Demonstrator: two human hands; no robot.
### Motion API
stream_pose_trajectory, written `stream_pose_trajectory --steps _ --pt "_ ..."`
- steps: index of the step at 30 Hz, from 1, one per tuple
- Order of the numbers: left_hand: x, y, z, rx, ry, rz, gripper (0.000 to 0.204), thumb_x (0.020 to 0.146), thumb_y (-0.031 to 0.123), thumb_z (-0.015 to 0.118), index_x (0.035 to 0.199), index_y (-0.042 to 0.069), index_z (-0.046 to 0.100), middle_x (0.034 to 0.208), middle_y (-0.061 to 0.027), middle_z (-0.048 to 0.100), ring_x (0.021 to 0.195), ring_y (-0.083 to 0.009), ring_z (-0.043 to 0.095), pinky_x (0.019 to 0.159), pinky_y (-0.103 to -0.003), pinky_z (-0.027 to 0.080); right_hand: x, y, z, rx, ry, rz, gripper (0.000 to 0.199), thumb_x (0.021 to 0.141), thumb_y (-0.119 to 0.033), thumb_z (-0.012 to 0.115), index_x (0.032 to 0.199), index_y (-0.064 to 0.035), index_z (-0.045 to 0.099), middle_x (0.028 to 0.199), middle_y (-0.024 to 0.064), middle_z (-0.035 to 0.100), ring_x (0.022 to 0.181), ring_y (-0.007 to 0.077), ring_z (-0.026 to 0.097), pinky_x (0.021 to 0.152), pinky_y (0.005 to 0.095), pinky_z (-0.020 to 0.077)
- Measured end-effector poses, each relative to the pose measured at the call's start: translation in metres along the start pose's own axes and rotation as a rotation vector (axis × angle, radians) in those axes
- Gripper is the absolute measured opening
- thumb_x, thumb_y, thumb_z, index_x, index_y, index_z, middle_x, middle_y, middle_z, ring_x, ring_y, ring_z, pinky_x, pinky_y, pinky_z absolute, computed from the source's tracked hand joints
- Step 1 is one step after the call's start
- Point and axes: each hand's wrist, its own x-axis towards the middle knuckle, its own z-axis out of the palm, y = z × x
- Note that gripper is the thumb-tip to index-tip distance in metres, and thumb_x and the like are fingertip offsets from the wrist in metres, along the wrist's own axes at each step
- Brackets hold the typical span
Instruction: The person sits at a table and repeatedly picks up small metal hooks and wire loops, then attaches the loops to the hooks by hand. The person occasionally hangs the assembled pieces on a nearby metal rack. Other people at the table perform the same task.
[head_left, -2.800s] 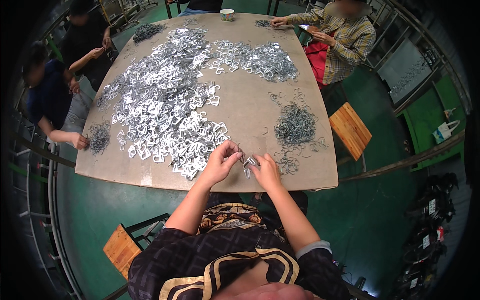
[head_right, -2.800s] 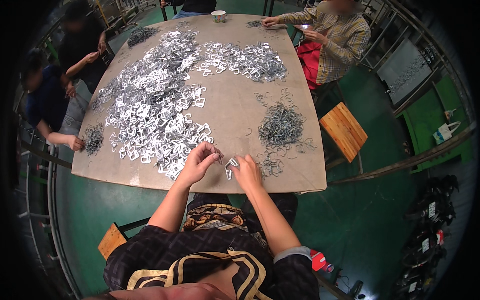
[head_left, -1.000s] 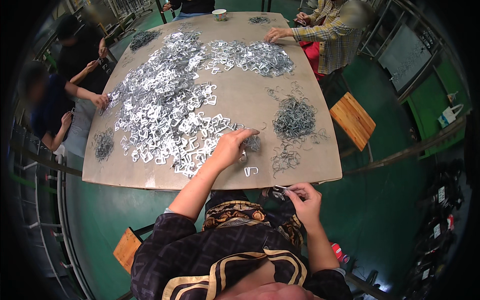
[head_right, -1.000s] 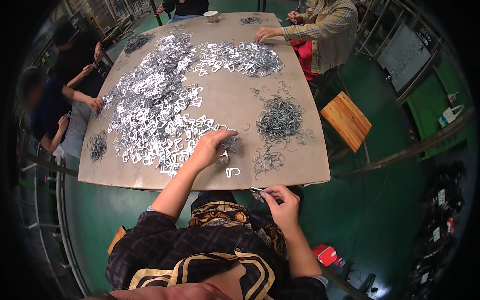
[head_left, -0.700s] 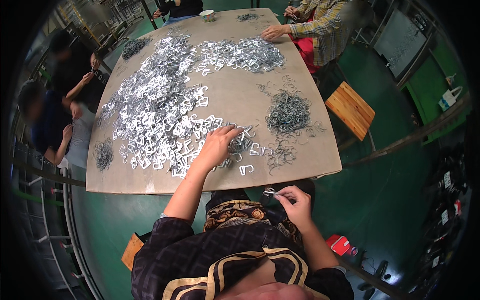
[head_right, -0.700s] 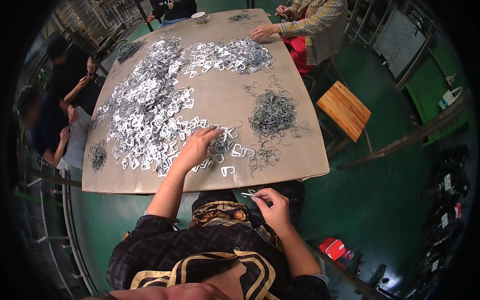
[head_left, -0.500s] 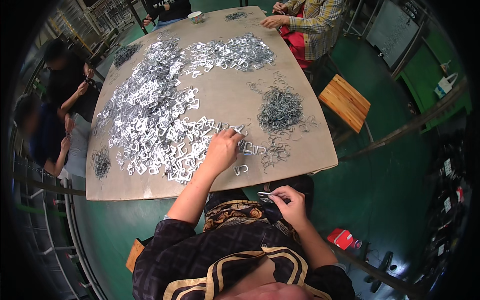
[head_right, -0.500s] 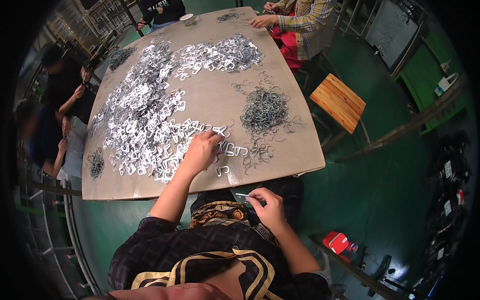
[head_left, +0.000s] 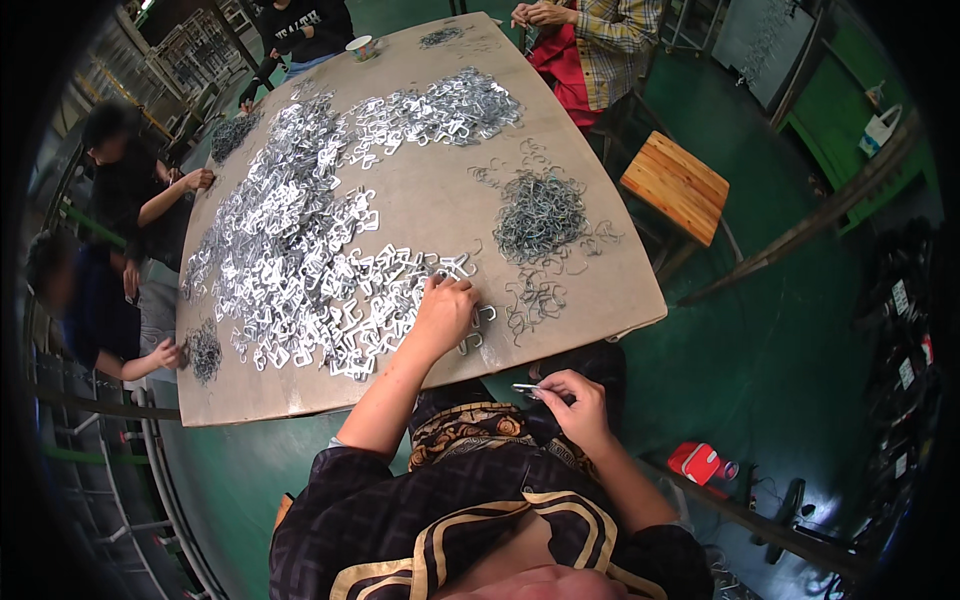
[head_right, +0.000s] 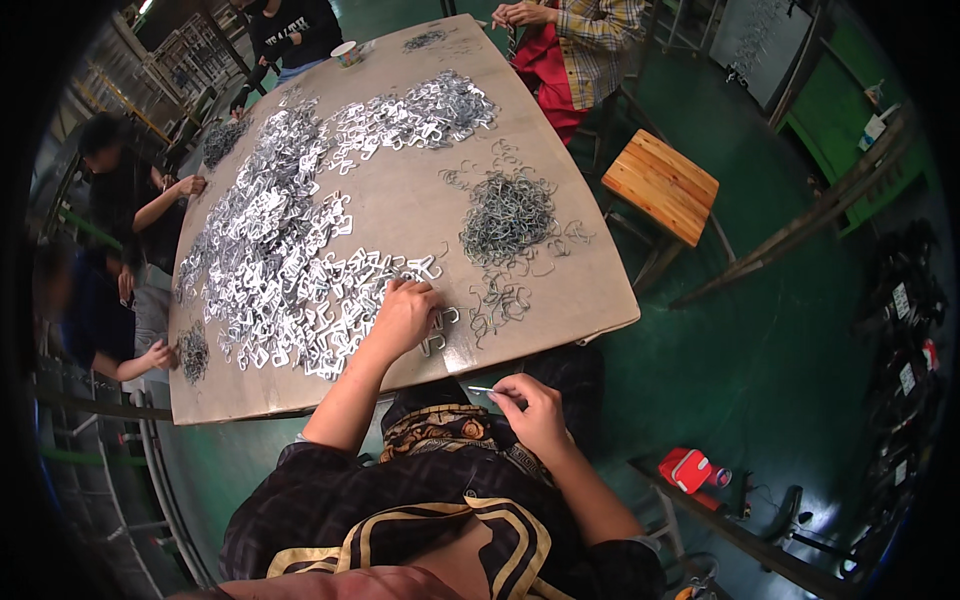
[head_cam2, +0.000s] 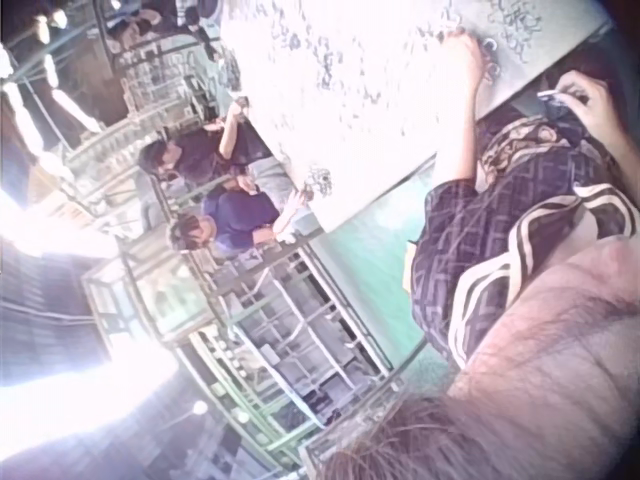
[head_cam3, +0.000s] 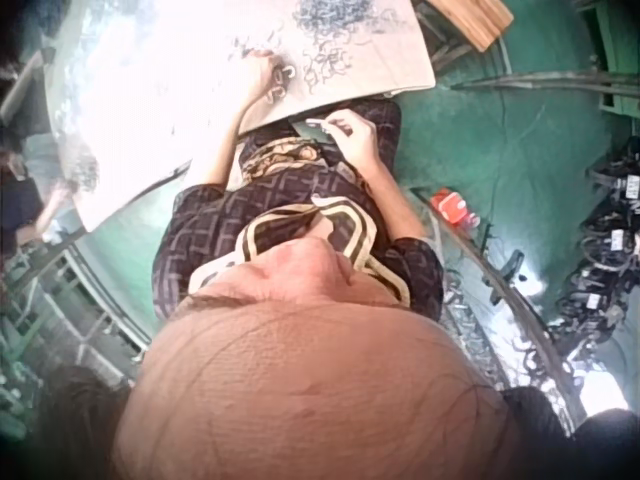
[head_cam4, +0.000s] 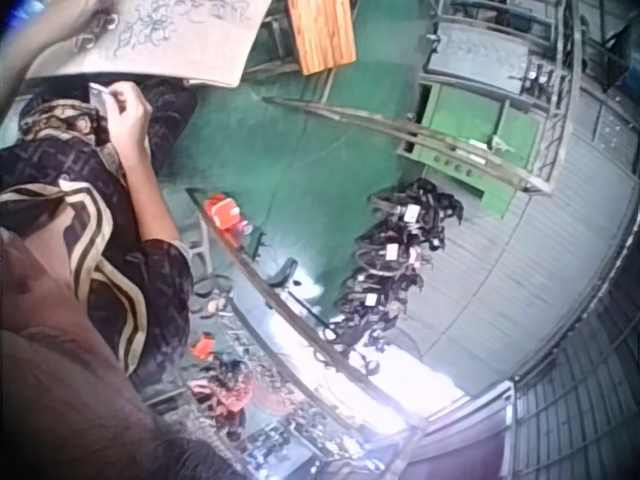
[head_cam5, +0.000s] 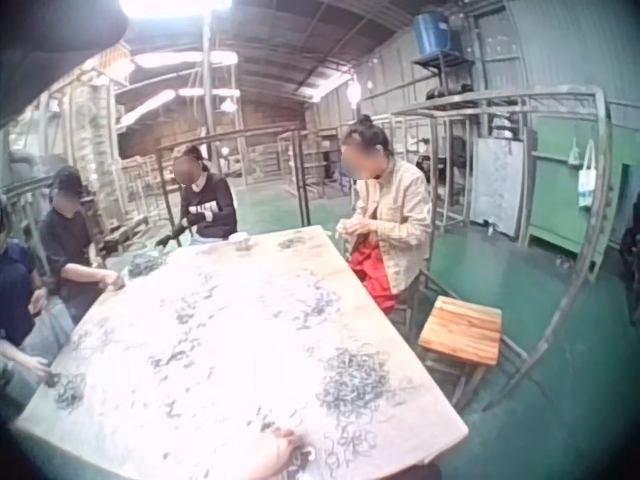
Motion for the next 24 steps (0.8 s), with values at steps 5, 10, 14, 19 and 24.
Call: stream_pose_trajectory --steps 5,10,14,19,24 --pt "0.015 0.006 0.009 -0.015 -0.015 0.132 0.006 0.072 0.010 0.066 0.076 0.006 0.068 0.078 -0.0087 0.064 0.082 -0.0265 0.062 0.079 -0.039 0.051 0.002 -0.001 -0.001 -0.022 0.006 -0.031 0.012 0.081 0.001 0.073 0.088 0.0015 0.063 0.079 0.0112 0.068 0.069 0.0182 0.069 0.062 0.0282 0.0547" --pt "0.020 0.022 0.024 0.173 -0.089 0.168 0.010 0.073 0.013 0.063 0.076 0.005 0.069 0.079 -0.0091 0.066 0.078 -0.0261 0.065 0.068 -0.036 0.055 0.000 0.000 -0.003 -0.049 0.025 -0.032 0.012 0.081 0.001 0.072 0.088 0.0016 0.063 0.079 0.0114 0.068 0.070 0.0190 0.069 0.062 0.0285 0.0552" --pt "0.026 0.026 0.024 0.195 -0.113 0.166 0.009 0.071 0.012 0.063 0.075 0.005 0.068 0.079 -0.0104 0.068 0.075 -0.0284 0.068 0.066 -0.037 0.056 0.001 -0.001 -0.002 -0.033 0.022 -0.030 0.012 0.081 0.002 0.072 0.089 0.0017 0.063 0.080 0.0115 0.068 0.071 0.0191 0.070 0.064 0.0285 0.0555" --pt "0.031 0.011 0.011 -0.297 -0.153 -0.119 0.011 0.070 0.009 0.066 0.077 0.002 0.068 0.075 -0.0116 0.071 0.066 -0.0277 0.069 0.064 -0.032 0.056 0.002 -0.003 0.002 -0.016 0.037 -0.043 0.014 0.082 0.003 0.070 0.094 0.0023 0.063 0.084 0.0115 0.069 0.074 0.0199 0.070 0.067 0.0293 0.0556" --pt "0.012 -0.008 0.005 -1.227 -0.240 -0.353 0.008 0.074 -0.003 0.063 0.082 -0.002 0.063 0.074 -0.0053 0.066 0.064 -0.0106 0.062 0.063 -0.026 0.052 0.004 -0.003 0.011 -0.007 0.082 -0.005 0.025 0.082 0.004 0.069 0.105 0.0009 0.061 0.087 0.0120 0.069 0.077 0.0201 0.070 0.070 0.0294 0.0555"
